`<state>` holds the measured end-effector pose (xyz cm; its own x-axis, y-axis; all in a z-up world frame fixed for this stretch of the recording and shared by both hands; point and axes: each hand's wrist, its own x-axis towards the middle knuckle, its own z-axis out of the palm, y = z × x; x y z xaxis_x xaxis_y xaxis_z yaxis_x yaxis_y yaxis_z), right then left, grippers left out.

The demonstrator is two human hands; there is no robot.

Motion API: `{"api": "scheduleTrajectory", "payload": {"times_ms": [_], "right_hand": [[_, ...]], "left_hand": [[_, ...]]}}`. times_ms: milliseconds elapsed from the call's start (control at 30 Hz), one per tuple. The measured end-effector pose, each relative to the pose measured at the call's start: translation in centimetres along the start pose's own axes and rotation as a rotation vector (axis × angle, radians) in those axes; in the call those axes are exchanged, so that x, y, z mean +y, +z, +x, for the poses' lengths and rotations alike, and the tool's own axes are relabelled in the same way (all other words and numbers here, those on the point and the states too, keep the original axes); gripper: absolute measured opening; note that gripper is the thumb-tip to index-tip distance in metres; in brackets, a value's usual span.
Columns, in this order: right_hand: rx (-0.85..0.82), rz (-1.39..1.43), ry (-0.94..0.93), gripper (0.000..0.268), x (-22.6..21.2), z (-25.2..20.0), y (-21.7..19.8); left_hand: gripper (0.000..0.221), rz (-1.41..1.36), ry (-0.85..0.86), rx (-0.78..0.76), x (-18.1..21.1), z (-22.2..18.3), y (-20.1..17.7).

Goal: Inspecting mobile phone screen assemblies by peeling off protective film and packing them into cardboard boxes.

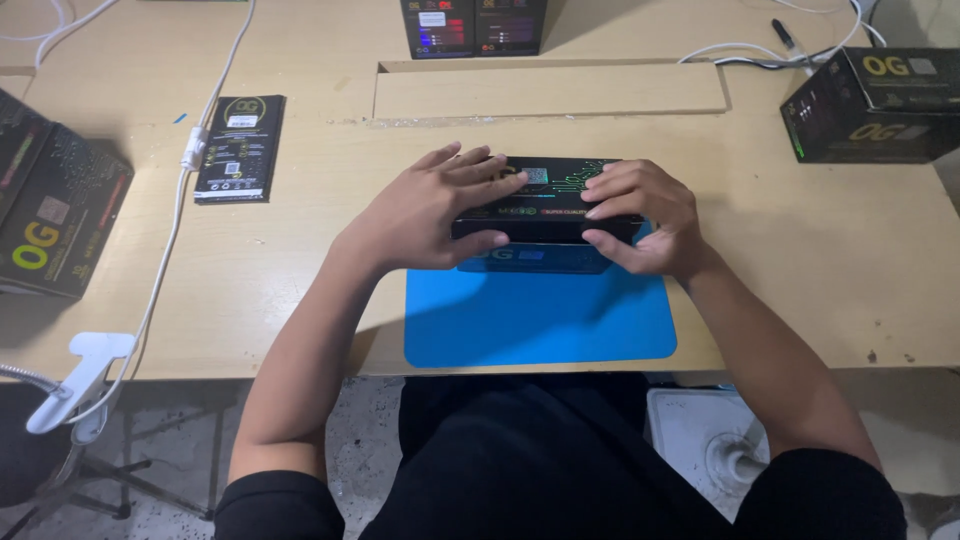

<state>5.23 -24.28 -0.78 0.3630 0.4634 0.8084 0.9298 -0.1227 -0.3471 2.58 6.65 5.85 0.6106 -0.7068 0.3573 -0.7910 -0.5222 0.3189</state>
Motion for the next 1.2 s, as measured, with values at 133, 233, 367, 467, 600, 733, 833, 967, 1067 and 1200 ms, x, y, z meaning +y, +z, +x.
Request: {"api": "scheduleTrajectory", "payload": {"times_ms": [133, 233, 367, 467, 600, 733, 833, 967, 1067, 1200], "right_hand": [[-0.048, -0.090, -0.035, 0.016, -0.2, 0.4, -0.3], [-0.067, -0.130, -0.037, 0.014, -0.8, 0.7, -0.3], [-0.094, -0.182, -0.026, 0.013, -1.8, 1.4, -0.5], [-0.122, -0.211, -0.008, 0.013, -2.5, 1.6, -0.7], [-0.141, -0.269, -0.010, 0.013, -2.8, 1.9, -0.9], [-0.167, -0.293, 0.003, 0.013, -2.9, 1.9, -1.1], [-0.182, -0.333, -0.023, 0.013, -2.7, 1.0, -0.9], [-0.149, -0.357, -0.017, 0.012, -3.1, 0.4, -0.2], [-0.094, -0.372, -0.020, 0.010, -3.0, 0.0, 0.3], [-0.048, -0.413, -0.015, 0.012, -3.5, -0.5, 0.9]], "left_hand": [[0.048, 0.251, 0.010, 0.000, 0.3, -0.2, 1.0], [0.044, 0.338, 0.025, -0.002, 0.3, -0.7, 1.8], [0.044, 0.397, 0.052, 0.000, 0.0, -0.7, 2.2], [0.045, 0.432, 0.043, -0.016, 0.1, -0.8, 2.5], [0.047, 0.462, 0.020, -0.046, 0.6, -0.8, 2.7], [0.049, 0.479, 0.011, -0.066, 0.8, -1.0, 2.8], [0.046, 0.491, 0.020, -0.003, 0.9, -1.3, 3.1], [0.046, 0.507, 0.032, 0.039, 0.8, -2.0, 4.7], [0.045, 0.501, 0.043, 0.080, 0.6, -2.1, 4.9], [0.050, 0.490, 0.064, 0.081, 0.4, -2.4, 4.8]]}}
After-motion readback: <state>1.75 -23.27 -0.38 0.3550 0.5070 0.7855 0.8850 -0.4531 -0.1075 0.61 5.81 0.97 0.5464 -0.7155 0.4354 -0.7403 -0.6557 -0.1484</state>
